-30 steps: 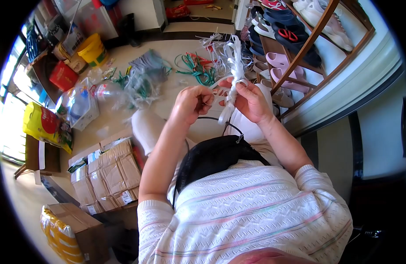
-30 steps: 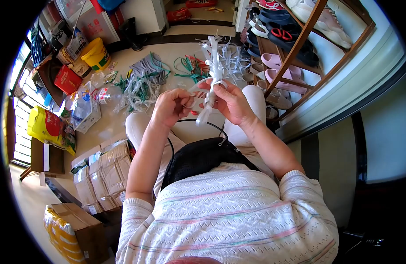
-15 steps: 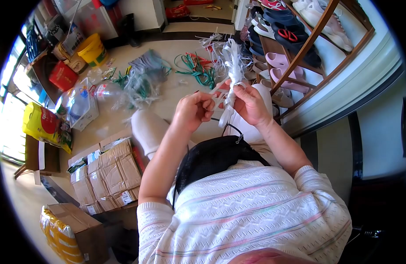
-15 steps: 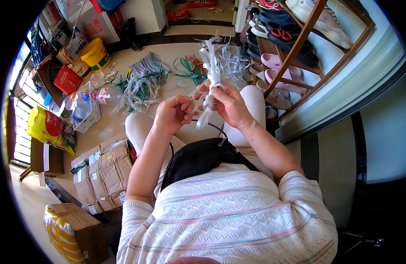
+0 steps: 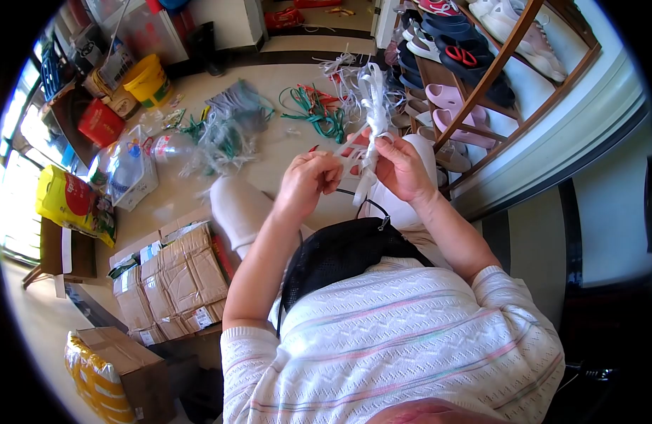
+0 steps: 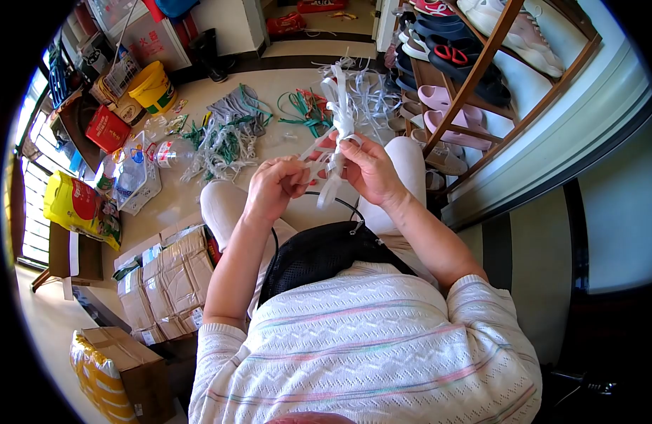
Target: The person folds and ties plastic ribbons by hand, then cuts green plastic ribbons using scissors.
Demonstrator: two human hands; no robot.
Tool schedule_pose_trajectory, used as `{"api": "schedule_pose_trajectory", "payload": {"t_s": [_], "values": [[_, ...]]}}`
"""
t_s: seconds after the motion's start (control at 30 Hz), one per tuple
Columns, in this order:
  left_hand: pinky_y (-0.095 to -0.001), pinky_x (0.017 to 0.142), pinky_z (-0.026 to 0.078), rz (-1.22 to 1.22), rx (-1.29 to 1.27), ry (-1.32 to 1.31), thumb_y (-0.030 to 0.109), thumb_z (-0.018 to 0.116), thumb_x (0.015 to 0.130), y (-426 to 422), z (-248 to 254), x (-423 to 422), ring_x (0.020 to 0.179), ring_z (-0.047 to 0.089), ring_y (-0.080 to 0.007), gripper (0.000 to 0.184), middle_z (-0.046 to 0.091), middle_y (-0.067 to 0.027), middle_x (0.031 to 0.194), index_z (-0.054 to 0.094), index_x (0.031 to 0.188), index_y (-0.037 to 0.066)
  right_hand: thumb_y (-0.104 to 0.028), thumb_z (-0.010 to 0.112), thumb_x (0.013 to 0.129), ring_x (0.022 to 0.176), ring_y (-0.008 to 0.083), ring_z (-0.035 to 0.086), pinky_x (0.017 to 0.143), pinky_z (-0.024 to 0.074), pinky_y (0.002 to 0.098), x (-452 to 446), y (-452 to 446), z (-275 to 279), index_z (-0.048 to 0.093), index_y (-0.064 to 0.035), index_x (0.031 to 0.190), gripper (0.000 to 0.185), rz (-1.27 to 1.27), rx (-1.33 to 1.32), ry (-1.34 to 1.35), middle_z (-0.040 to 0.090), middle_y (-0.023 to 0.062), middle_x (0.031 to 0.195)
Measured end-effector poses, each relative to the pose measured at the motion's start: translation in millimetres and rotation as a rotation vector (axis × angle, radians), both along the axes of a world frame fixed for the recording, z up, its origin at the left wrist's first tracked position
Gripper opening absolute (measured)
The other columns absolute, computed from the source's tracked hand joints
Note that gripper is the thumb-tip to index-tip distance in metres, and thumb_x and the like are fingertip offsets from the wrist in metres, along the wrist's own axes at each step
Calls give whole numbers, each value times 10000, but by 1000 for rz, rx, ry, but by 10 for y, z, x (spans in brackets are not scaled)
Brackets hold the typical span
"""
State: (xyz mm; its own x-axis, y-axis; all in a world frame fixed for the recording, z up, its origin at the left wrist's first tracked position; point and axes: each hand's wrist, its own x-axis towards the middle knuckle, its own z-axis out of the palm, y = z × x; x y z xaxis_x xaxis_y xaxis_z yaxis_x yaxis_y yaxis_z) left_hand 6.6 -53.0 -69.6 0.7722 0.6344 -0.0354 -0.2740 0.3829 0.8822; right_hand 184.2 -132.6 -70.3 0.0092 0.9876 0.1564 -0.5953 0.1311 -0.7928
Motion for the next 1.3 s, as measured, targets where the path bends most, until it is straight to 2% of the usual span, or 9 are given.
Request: {"api": "schedule_pose_trajectory", "payload": {"t_s": [0.17, 0.27, 0.37, 0.53, 0.67, 0.87, 1.03, 1.17, 1.3], "values": [[-273, 511, 342, 147, 600, 286, 142, 510, 805, -87, 135, 17, 563, 430, -134, 236, 443, -35, 616, 472, 610, 14, -187, 479, 918, 1056, 266, 550, 834, 486, 399, 69, 26, -79, 517, -62, 1134, 253, 21, -24, 21, 544, 138, 1146], [-306, 553, 392, 239, 1056, 236, 119, 519, 802, -129, 208, 49, 596, 492, -204, 179, 479, -77, 663, 527, 672, -4, -181, 471, 921, 1063, 262, 545, 863, 470, 394, 85, 26, -71, 518, -57, 1145, 260, 54, -34, 55, 540, 145, 1161], [-338, 600, 425, 176, 1277, 314, 98, 541, 787, -134, 292, 28, 654, 530, -281, 146, 510, -122, 727, 537, 689, -9, -180, 460, 926, 1066, 263, 543, 882, 459, 394, 85, 13, -56, 510, -45, 1158, 273, 48, -62, 87, 533, 157, 1178], [-367, 601, 435, 165, 1488, 320, 109, 572, 770, -101, 335, 30, 676, 532, -314, 125, 501, -128, 724, 540, 709, 5, -185, 441, 934, 1067, 262, 543, 881, 462, 392, 103, 37, -59, 502, -34, 1170, 286, 73, -82, 132, 529, 163, 1186], [-391, 589, 464, 214, 1578, 328, 145, 571, 761, -84, 367, 29, 680, 554, -274, 119, 533, -87, 720, 567, 692, 48, -183, 432, 938, 1055, 266, 550, 850, 482, 423, 130, 53, -66, 500, -28, 1173, 290, 113, -98, 144, 527, 171, 1189], [-364, 595, 459, 319, 1446, 600, 139, 593, 779, -63, 436, 22, 706, 567, -269, 98, 524, -90, 744, 609, 728, 57, -168, 419, 940, 1046, 280, 553, 839, 491, 478, 138, 69, -94, 511, -36, 1166, 277, 184, -68, 156, 516, 188, 1200], [-363, 628, 465, 355, 1534, 591, 149, 609, 769, -44, 359, -3, 733, 553, -260, 102, 534, -71, 757, 633, 713, 68, -206, 410, 944, 1098, 284, 518, 827, 491, 457, 113, 78, -126, 495, -49, 1197, 309, 158, -56, 75, 491, 178, 1244], [-357, 650, 468, 257, 1614, 575, 148, 616, 761, -56, 314, -48, 751, 540, -251, 92, 538, -60, 767, 635, 708, 74, -160, 421, 936, 1091, 321, 529, 847, 486, 480, 102, 85, -85, 505, -26, 1159, 273, 141, -75, 185, 511, 189, 1202], [-352, 647, 468, 304, 1584, 571, 127, 614, 756, -77, 291, -45, 734, 537, -245, 79, 533, -61, 733, 633, 709, 66, -159, 424, 933, 1093, 334, 527, 844, 486, 479, 101, 86, -106, 503, -19, 1160, 277, 119, -96, 175, 511, 185, 1201]]}}
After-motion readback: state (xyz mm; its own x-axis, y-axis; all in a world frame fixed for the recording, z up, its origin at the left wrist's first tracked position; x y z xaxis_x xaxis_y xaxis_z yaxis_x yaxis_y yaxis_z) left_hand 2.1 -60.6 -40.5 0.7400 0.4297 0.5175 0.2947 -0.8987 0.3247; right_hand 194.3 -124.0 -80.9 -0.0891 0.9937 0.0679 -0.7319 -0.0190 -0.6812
